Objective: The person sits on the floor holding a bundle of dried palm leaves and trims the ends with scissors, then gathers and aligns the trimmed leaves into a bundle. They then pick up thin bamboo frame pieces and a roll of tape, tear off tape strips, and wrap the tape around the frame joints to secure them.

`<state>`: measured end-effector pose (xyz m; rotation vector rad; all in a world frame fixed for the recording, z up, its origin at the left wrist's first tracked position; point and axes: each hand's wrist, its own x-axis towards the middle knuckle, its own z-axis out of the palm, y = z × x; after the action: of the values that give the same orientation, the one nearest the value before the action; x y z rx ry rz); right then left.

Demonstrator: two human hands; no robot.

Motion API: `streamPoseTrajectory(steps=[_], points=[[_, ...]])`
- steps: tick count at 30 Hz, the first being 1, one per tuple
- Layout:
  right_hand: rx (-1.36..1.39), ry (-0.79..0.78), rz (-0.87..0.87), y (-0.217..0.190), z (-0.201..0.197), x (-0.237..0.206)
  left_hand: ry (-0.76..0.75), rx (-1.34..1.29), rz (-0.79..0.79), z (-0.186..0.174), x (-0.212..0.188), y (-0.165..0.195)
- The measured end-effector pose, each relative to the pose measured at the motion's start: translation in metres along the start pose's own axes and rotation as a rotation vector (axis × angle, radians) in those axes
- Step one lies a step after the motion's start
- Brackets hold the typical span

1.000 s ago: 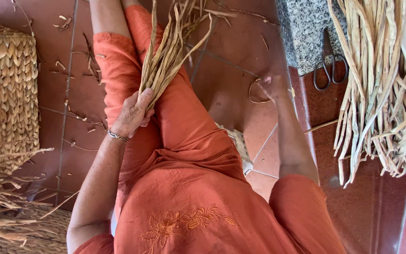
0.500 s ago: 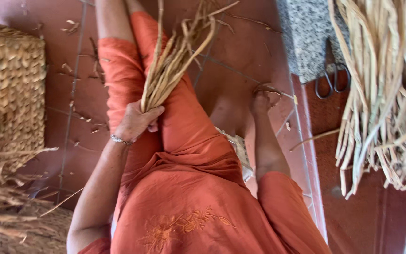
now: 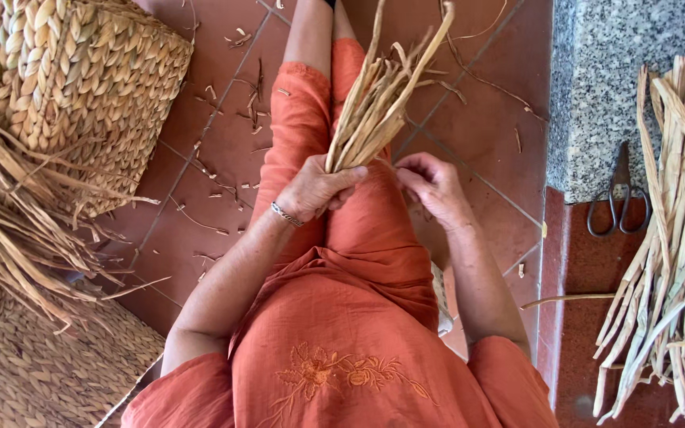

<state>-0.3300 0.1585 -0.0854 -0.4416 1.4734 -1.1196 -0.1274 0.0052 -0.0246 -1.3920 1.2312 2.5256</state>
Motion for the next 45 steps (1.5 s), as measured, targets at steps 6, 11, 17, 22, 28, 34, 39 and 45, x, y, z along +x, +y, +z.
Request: streamPoseTrajectory(steps=[6, 11, 17, 22, 28, 34, 39, 45], points=[[0.47, -0.101, -0.015, 0.027, 0.04, 0.025, -0.129, 0.068, 0.098, 0.023, -0.007, -0.005], [0.53, -0.061, 0.142, 0.039, 0.038, 0.03, -0.008, 0.127, 0.151, 0.024, -0.009, -0.007], [0.396, -0.177, 0.038, 0.038, 0.04, 0.028, -0.153, -0.031, 0.122, 0.017, -0.015, -0.01], [-0.233, -0.206, -0.29, -0.003, 0.036, -0.007, -0.022, 0.137, 0.205, 0.008, -0.011, -0.014], [-0.849, 0.051, -0.701, -0.074, 0.059, -0.059, 0.177, 0.713, 0.304, -0.017, 0.002, -0.035], [-0.866, -0.056, -1.108, -0.096, 0.079, -0.034, 0.168, 1.032, 0.328, -0.023, 0.002, -0.047], [-0.722, -0.124, -0.975, -0.076, 0.078, -0.003, 0.174, 0.952, 0.295, -0.03, -0.005, -0.049], [-0.655, -0.178, -0.757, -0.062, 0.076, 0.014, 0.168, 1.118, 0.544, -0.034, -0.009, -0.062]])
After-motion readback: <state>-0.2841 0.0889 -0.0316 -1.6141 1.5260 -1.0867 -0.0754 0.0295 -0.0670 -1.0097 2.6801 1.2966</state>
